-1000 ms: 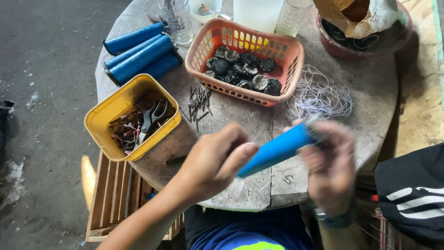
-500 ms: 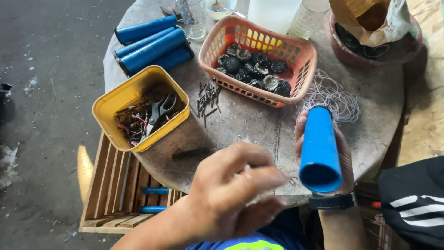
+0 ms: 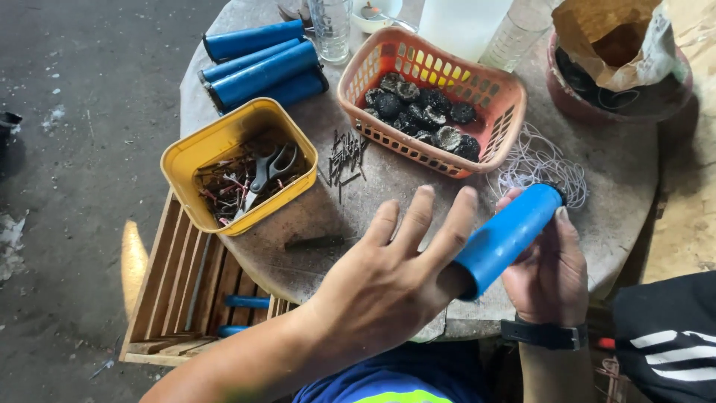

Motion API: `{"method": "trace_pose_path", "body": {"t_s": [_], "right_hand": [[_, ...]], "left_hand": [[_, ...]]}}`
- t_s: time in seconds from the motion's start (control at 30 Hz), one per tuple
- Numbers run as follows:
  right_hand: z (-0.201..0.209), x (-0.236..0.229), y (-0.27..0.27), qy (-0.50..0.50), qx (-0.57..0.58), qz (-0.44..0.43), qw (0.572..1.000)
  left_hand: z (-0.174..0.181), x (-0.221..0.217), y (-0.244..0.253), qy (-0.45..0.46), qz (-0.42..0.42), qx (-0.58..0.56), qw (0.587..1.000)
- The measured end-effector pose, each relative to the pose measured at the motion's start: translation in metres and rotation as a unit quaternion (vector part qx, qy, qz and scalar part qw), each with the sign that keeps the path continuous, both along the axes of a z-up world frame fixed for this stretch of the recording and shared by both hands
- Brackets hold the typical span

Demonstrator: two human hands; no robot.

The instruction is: Assembling candle wicks by threading them through metal bases and inserting them into blue plastic tubes.

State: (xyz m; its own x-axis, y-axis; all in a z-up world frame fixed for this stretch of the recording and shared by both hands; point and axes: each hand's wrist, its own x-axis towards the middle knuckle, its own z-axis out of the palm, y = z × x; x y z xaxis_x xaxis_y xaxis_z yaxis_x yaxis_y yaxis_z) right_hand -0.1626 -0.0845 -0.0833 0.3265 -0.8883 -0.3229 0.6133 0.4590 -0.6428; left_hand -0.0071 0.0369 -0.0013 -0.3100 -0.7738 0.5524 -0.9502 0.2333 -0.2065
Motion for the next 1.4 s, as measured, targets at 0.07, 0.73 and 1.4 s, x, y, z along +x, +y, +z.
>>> {"method": "trace_pose_path", "body": {"t_s": [0.07, 0.73, 1.4], "right_hand": [[-0.001, -0.001, -0.001, -0.01, 0.005, -0.001, 1.0], [-0.013, -0.013, 0.004, 0.036, -0.011, 0.031, 0.999], [-0.038, -0.004, 0.004, 0.005, 0.107, 0.028, 0.994]], "left_hand": [[0.004, 0.003, 0.002, 0.003, -0.018, -0.015, 1.0], [0.007, 0.02, 0.006, 0.058, -0.194, 0.032, 0.979], [0.0, 0.012, 0.0, 0.266, -0.163, 0.028, 0.95]]}}
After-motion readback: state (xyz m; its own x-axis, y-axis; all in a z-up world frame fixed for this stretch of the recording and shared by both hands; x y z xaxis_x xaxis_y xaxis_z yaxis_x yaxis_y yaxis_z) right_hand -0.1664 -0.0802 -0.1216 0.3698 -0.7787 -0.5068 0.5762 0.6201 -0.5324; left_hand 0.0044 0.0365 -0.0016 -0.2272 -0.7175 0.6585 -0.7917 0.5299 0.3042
